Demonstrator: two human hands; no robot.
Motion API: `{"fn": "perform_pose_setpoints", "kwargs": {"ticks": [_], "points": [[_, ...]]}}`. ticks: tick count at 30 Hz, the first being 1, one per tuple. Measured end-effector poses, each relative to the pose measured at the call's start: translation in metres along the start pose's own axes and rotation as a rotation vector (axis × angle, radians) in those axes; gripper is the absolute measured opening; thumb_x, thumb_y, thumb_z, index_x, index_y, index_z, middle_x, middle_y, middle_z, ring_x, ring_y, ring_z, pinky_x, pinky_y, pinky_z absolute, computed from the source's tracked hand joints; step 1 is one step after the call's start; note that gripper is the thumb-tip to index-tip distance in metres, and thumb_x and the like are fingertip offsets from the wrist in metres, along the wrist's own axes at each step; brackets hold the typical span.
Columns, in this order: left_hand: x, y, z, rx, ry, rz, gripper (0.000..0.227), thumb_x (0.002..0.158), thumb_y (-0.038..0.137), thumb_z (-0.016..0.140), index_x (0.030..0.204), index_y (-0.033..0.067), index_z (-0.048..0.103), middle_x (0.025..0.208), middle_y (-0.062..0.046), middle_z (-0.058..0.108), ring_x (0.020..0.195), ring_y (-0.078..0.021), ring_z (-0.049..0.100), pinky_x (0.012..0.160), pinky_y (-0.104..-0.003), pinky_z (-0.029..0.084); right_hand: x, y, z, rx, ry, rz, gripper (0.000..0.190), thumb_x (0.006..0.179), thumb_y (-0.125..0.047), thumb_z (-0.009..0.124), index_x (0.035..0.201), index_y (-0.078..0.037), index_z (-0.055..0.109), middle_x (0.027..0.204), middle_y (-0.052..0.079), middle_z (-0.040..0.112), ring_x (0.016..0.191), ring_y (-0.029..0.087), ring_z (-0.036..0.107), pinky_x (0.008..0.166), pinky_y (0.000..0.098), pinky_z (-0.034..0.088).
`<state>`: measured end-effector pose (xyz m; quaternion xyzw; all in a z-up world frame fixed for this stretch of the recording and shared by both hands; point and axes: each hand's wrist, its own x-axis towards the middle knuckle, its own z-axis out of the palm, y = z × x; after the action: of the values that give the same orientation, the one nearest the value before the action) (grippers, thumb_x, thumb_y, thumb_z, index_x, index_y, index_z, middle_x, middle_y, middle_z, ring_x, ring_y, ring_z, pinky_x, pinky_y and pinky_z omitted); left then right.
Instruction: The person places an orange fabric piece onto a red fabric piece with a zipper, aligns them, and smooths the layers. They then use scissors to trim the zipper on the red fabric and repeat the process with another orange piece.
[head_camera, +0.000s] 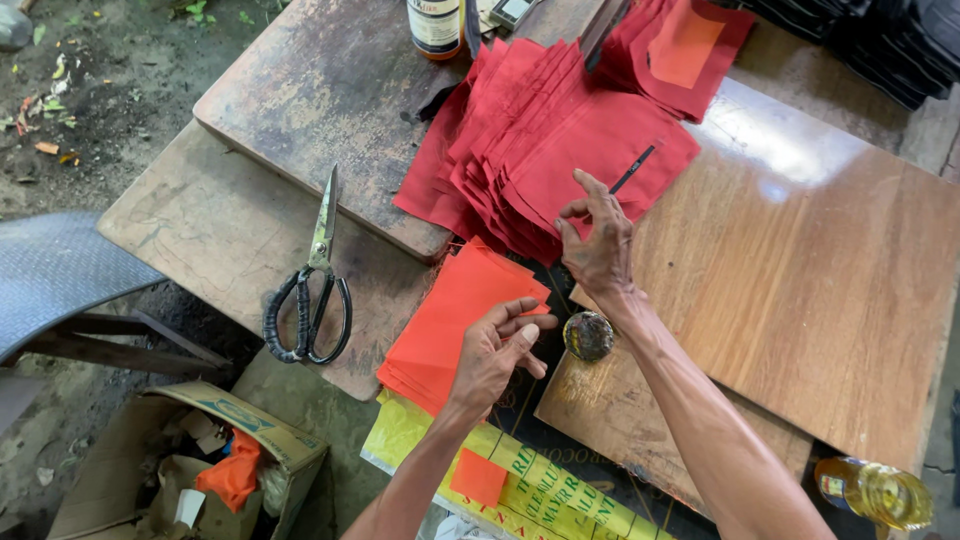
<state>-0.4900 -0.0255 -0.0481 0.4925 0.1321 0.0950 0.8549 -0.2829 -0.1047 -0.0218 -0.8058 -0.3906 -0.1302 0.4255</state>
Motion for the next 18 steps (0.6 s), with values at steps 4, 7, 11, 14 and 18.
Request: {"fn": "perform_pose_setpoints", "kwargs": {"ticks": [4,7,11,14,18], "points": [[0.000,-0.003,-0.012,-0.045,0.000,-0.033,0.047,0.100,0.011,0.062,0.140,-0.0090,0.049,0.120,-0.019,0.073,0.066,-0.0131,0.071,0.065,-0.025,0.061,0.009,0.002,0.018,-0.039,-0.059,-0.009,0.081,0.075,-0.004,0.085,0.146,-0.002,0.047,0.103,0.010,0.072,0.103,0.029,0.062,0.094,0.0420,0.051],[0.004,-0.005,-0.016,-0.066,-0.003,-0.046,0.044,0.100,0.009,0.061,0.138,-0.0093,0.050,0.118,-0.020,0.073,0.066,-0.0132,0.071,0.065,-0.025,0.061,0.009,0.004,0.022,-0.069,-0.085,-0.010,0.080,0.076,-0.001,0.083,0.148,-0.003,0.047,0.106,0.008,0.073,0.102,0.029,0.062,0.094,0.0411,0.052],[0.013,-0.006,-0.015,-0.056,-0.013,-0.053,0.043,0.099,0.007,0.061,0.138,-0.0085,0.051,0.118,-0.019,0.073,0.067,-0.0122,0.070,0.064,-0.024,0.060,0.009,0.007,0.020,-0.107,-0.085,0.002,0.074,0.083,0.003,0.078,0.151,-0.006,0.049,0.108,0.004,0.074,0.104,0.027,0.064,0.095,0.0387,0.054],[0.017,-0.006,-0.012,-0.066,-0.022,-0.057,0.043,0.099,0.007,0.061,0.138,-0.0082,0.051,0.118,-0.018,0.073,0.068,-0.0114,0.070,0.064,-0.024,0.061,0.009,0.002,0.019,-0.092,-0.048,-0.049,0.078,0.077,-0.001,0.084,0.146,-0.004,0.048,0.107,0.008,0.072,0.101,0.030,0.062,0.093,0.0407,0.052],[0.017,-0.005,-0.009,-0.056,-0.014,-0.063,0.043,0.099,0.006,0.061,0.138,-0.0082,0.052,0.118,-0.018,0.073,0.068,-0.0107,0.069,0.063,-0.024,0.060,0.009,0.002,0.019,-0.118,-0.051,-0.072,0.080,0.073,0.001,0.084,0.145,-0.004,0.050,0.106,0.009,0.074,0.101,0.030,0.064,0.092,0.0418,0.052]]}}
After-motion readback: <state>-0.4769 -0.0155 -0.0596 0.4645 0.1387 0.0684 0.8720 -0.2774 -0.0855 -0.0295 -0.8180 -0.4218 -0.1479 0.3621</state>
